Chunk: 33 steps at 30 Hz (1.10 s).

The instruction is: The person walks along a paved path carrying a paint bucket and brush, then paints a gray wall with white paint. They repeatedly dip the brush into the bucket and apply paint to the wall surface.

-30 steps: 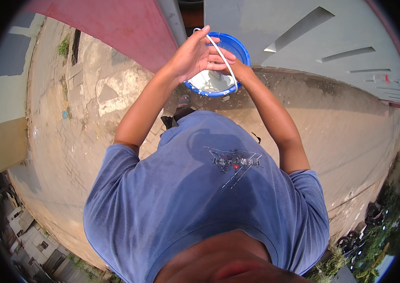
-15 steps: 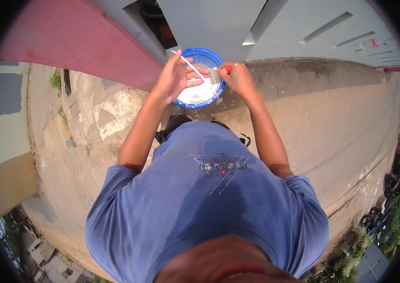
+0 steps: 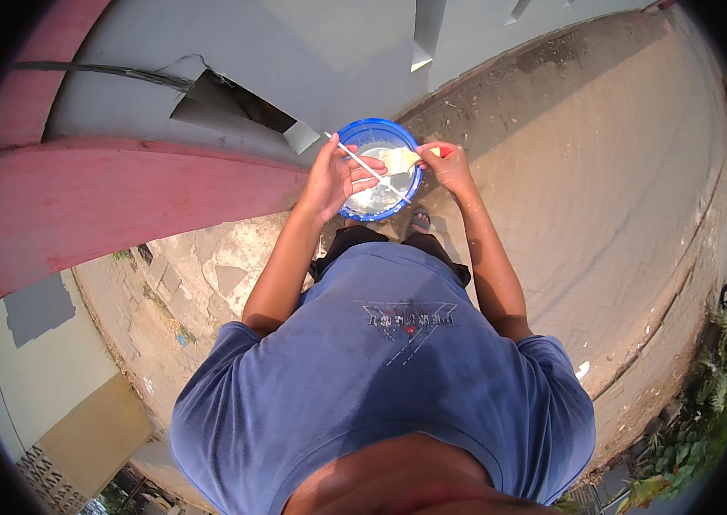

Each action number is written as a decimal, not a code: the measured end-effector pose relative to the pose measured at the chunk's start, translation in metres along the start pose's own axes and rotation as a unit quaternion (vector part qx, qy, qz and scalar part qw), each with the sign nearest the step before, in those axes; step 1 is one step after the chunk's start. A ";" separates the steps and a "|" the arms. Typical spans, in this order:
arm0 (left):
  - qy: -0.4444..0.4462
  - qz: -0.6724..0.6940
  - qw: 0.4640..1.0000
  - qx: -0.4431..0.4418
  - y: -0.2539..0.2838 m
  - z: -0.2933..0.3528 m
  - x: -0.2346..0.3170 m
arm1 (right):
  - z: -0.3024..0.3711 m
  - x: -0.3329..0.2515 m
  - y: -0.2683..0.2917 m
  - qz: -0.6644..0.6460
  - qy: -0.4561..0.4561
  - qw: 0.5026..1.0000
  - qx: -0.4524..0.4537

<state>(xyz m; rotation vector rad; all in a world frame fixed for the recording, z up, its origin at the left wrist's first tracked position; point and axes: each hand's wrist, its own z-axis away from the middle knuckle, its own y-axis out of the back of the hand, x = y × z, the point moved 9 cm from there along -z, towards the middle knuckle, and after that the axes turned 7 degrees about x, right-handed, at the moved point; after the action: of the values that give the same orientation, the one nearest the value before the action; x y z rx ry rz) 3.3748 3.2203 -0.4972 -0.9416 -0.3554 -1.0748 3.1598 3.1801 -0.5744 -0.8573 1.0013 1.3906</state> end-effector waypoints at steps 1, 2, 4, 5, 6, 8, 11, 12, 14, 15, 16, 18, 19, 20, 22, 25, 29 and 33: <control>0.010 -0.003 1.000 -0.010 0.002 -0.006 0.000 | -0.002 0.009 0.005 -0.038 -0.011 0.999 0.008; 0.024 -0.008 0.999 -0.021 0.003 -0.012 -0.001 | 0.001 0.021 0.010 -0.066 -0.037 0.997 0.021; 0.041 -0.024 0.999 -0.022 0.011 -0.023 -0.003 | 0.010 0.050 0.015 -0.137 -0.098 0.985 0.035; 0.046 -0.031 0.998 -0.030 0.016 -0.030 -0.001 | 0.012 0.060 0.012 -0.182 -0.105 0.977 0.040; 0.051 -0.038 0.997 -0.035 0.020 -0.038 -0.001 | 0.013 0.071 0.009 -0.227 -0.111 0.967 0.045; 0.076 -0.058 0.995 -0.032 0.035 -0.052 -0.004 | 0.013 0.091 0.001 -0.316 -0.122 0.940 0.041; 0.100 -0.099 0.990 -0.027 0.057 -0.073 -0.017 | 0.002 0.127 -0.004 -0.425 -0.135 0.889 0.105; 0.107 -0.113 0.988 -0.025 0.065 -0.080 -0.023 | -0.009 0.131 -0.005 -0.447 -0.108 0.882 0.104; 0.127 -0.140 0.982 -0.015 0.085 -0.091 -0.037 | -0.030 0.148 -0.008 -0.471 -0.102 0.865 0.137; 0.126 -0.146 0.981 -0.023 0.091 -0.099 -0.041 | -0.047 0.149 -0.009 -0.489 -0.081 0.857 0.145; 0.134 -0.158 0.978 -0.019 0.100 -0.104 -0.049 | -0.067 0.152 -0.009 -0.501 -0.075 0.846 0.164; 0.150 -0.167 0.974 -0.019 0.115 -0.113 -0.063 | -0.114 0.148 -0.010 -0.513 -0.046 0.836 0.189; 0.149 -0.169 0.974 -0.014 0.122 -0.120 -0.069 | -0.132 0.146 -0.010 -0.510 -0.037 0.834 0.209; 0.152 -0.172 0.973 -0.006 0.131 -0.121 -0.075 | -0.149 0.137 -0.015 -0.509 -0.005 0.838 0.196; 0.153 -0.180 0.972 0.002 0.143 -0.130 -0.082 | -0.194 0.114 -0.016 -0.510 0.043 0.836 0.197; 0.170 -0.186 0.967 0.019 0.161 -0.138 -0.097 | -0.238 0.095 -0.023 -0.550 0.109 0.810 0.172; 0.186 -0.163 0.968 0.036 0.177 -0.144 -0.114 | -0.273 0.116 -0.033 -0.564 0.148 0.802 0.132; 0.200 -0.150 0.968 0.034 0.192 -0.147 -0.130 | -0.276 0.165 -0.029 -0.503 0.076 0.822 0.256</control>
<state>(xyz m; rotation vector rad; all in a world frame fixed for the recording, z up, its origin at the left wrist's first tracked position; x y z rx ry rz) 3.4533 3.2084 -0.7599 -0.5998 -0.2007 -1.4885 3.1614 2.9839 -0.8308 -0.8776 0.7701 0.1301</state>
